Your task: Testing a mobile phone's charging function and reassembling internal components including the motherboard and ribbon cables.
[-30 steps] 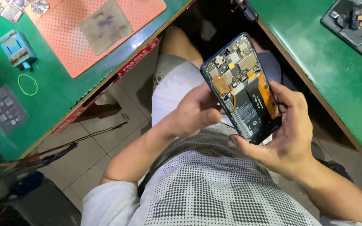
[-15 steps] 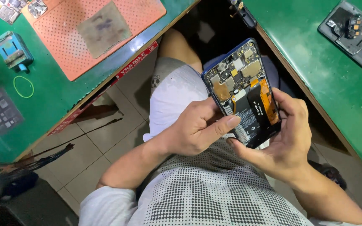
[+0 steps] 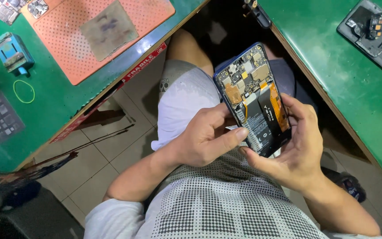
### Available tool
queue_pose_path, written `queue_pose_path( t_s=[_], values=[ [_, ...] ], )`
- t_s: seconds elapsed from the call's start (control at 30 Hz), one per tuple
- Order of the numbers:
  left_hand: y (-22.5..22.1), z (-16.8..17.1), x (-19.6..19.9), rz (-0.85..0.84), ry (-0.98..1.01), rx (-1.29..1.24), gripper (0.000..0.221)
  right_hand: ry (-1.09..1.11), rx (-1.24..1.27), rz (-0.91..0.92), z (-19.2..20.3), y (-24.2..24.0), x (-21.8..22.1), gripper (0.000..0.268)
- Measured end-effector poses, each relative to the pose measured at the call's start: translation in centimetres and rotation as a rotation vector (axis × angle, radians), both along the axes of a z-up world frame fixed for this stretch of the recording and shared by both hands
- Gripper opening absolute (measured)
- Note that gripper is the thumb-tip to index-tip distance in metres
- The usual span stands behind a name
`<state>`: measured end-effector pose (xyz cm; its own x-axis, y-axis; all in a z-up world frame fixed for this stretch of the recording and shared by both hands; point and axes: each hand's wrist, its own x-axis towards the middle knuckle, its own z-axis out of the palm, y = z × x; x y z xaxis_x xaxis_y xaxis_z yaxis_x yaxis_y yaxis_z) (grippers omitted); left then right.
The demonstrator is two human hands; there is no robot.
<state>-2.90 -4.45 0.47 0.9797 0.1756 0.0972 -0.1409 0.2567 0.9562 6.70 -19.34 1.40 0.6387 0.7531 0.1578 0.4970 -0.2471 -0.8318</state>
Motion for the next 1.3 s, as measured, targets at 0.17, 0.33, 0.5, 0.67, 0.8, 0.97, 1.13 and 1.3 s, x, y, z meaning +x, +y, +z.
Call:
queue_pose_path(
  t_s=[0.17,0.33,0.5,0.67,0.8,0.97,1.13,1.3],
  values=[
    [0.0,0.2,0.1,0.043,0.004,0.147,0.018,-0.068,0.006,-0.012,-0.2,-0.2,-0.1,0.087],
    [0.2,0.4,0.2,0.029,0.000,0.180,0.022,-0.146,0.039,-0.012,-0.3,-0.3,0.0,0.086],
    [0.5,0.4,0.7,-0.055,0.018,-0.005,0.031,-0.094,0.013,0.016,0.5,0.0,1.1,0.088],
    [3.1,1.4,2.8,-0.084,0.014,-0.129,0.064,0.439,0.111,0.120,2.6,1.3,3.8,0.082],
    [7.5,1.9,5.1,0.078,-0.231,0.147,0.070,1.009,0.320,0.362,3.7,1.8,6.8,0.075],
    [11.1,8.2,8.9,0.007,-0.371,0.413,0.038,1.164,0.352,0.635,6.2,4.5,9.6,0.068],
    [11.5,10.8,11.2,0.194,-0.423,0.573,0.022,1.306,0.379,0.955,6.8,6.7,12.9,0.076],
    [11.8,11.0,12.3,0.210,-0.254,0.552,0.016,1.516,0.382,0.880,5.6,7.8,14.5,0.079]
  ],
)
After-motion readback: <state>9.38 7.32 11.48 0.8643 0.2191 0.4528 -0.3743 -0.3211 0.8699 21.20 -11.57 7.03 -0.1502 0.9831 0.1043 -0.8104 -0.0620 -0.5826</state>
